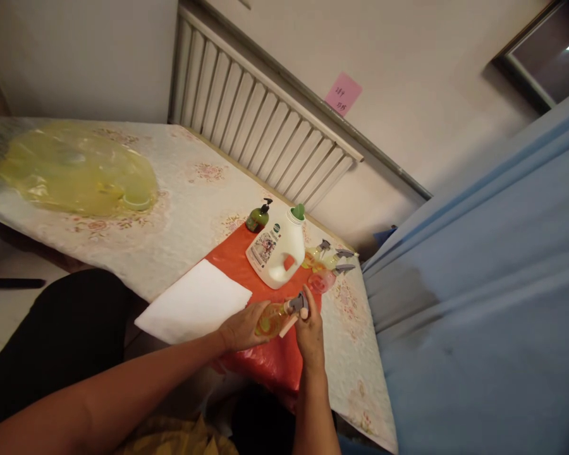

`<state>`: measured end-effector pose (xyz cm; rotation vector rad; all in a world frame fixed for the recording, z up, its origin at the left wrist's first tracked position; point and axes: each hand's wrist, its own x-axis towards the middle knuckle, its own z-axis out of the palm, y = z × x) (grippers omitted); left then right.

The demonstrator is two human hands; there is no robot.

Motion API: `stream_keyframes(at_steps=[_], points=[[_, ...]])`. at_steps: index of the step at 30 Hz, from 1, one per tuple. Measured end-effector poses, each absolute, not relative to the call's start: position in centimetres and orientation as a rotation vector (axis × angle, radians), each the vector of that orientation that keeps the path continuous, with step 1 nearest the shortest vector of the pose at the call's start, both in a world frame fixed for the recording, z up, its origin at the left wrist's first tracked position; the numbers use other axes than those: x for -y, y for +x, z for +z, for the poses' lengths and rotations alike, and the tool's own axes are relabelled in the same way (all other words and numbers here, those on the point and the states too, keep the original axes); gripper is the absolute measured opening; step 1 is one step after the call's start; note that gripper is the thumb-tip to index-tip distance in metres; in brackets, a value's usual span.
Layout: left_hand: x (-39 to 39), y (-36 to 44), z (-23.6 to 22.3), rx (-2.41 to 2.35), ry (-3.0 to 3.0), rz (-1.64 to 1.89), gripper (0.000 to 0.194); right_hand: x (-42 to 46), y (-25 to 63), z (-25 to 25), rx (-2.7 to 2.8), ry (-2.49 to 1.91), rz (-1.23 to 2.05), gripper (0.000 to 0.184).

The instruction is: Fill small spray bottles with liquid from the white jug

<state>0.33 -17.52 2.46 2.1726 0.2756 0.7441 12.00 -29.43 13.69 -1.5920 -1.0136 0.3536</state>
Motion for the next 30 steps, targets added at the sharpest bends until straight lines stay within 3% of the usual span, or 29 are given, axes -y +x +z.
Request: stream_keyframes(at_steps=[6,20,30], points=[[17.5,0.2,2.6,-0.256,2.181,0.668,0.079,28.6,11.6,13.7,0.840,-1.661,0.368,0.078],[17.3,0.3,2.7,-0.231,2.135,0.680,0.081,29.1,11.5,12.3,0.794,-1.576,0.417,0.073],[17.5,0.2,2.4,-0.233,2.129,0.727,0.078,29.5,11.2,11.8,0.775,-1.602,0.338,0.056]])
